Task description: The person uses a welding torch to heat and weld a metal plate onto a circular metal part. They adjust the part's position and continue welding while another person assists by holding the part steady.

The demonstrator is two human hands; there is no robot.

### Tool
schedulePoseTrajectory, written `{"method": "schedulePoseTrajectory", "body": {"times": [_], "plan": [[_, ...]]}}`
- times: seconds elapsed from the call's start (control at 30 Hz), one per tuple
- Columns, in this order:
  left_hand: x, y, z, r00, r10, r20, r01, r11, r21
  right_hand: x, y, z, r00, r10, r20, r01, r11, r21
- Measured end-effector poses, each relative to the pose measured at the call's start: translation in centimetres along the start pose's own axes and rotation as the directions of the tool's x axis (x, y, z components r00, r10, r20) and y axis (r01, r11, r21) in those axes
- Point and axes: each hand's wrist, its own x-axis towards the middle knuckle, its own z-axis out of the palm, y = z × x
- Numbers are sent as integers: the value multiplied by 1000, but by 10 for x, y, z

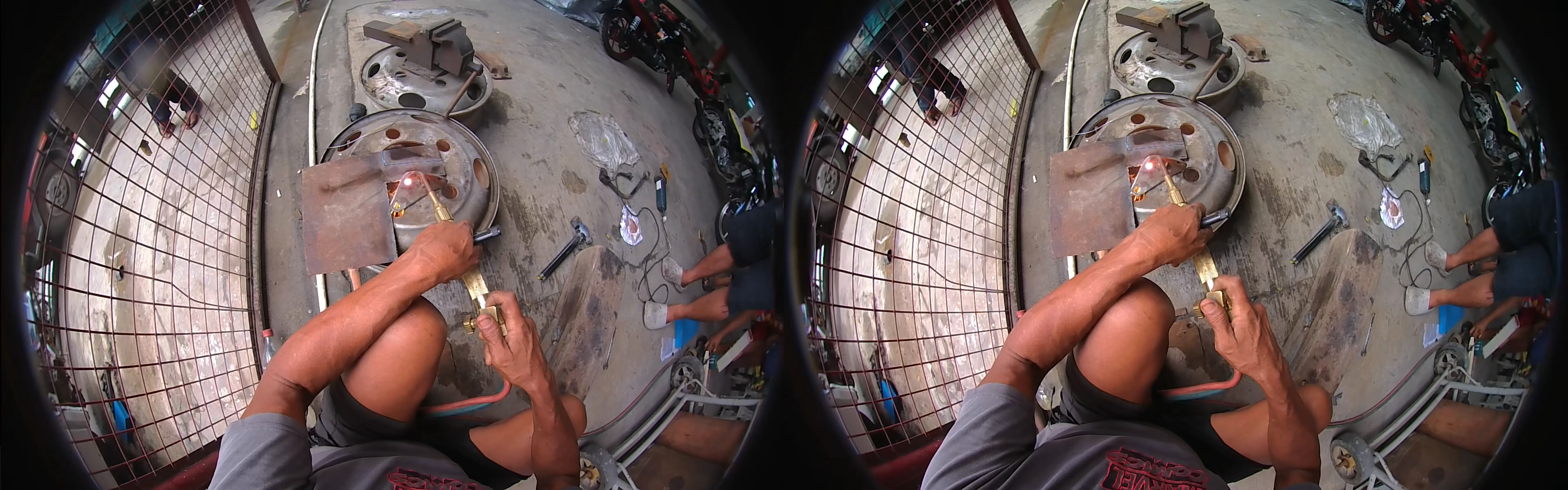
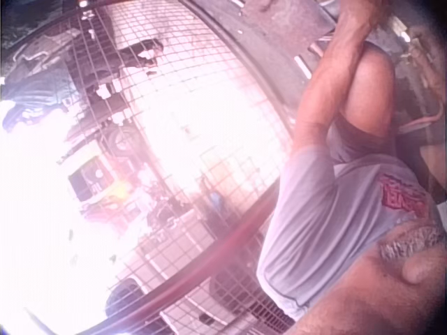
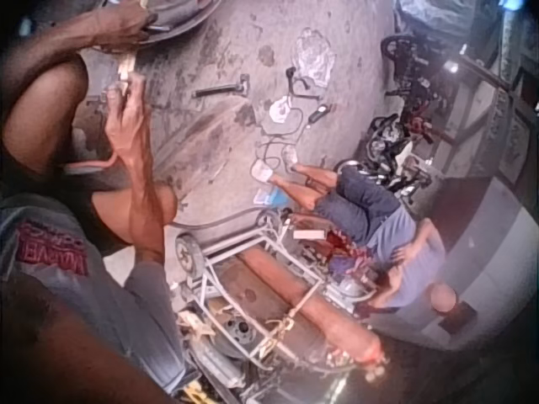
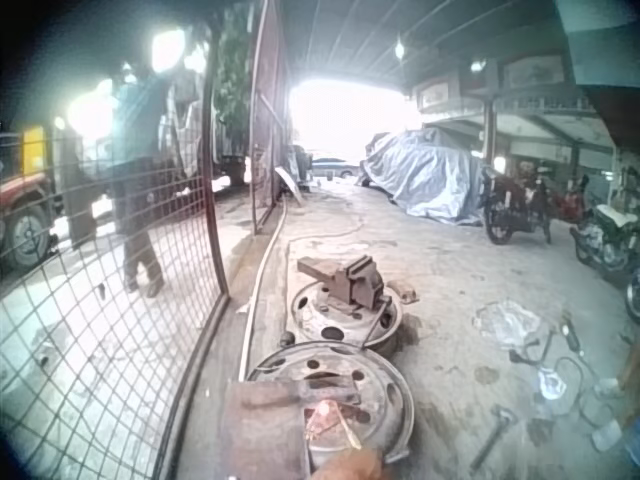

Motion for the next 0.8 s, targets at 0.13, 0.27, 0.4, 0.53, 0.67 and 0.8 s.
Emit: {"method": "schedulePoseTrajectory", "body": {"times": [0.13,0.27,0.4,0.53,0.67,0.8], "plan": [[-2,4,-1,1000,-9,13,9,1000,-10,-2,-1,-1,1000,13,8,-13,1000,3],[-3,3,0,1000,-1,0,1,1000,-4,-2,-2,-2,1000,-8,4,8,1000,2],[-4,7,-4,999,-23,23,23,1000,-10,-2,-3,-2,1000,-1,3,1,1000,5],[-4,5,-3,1000,-17,14,17,1000,-5,-2,-3,-2,1000,-3,0,3,1000,-1],[-3,2,-2,1000,3,18,-4,1000,15,-2,-7,-2,1000,9,1,-8,1000,-10],[-4,5,-5,999,-6,46,6,1000,-3,-2,-6,-3,1000,17,8,-17,1000,-7]]}}
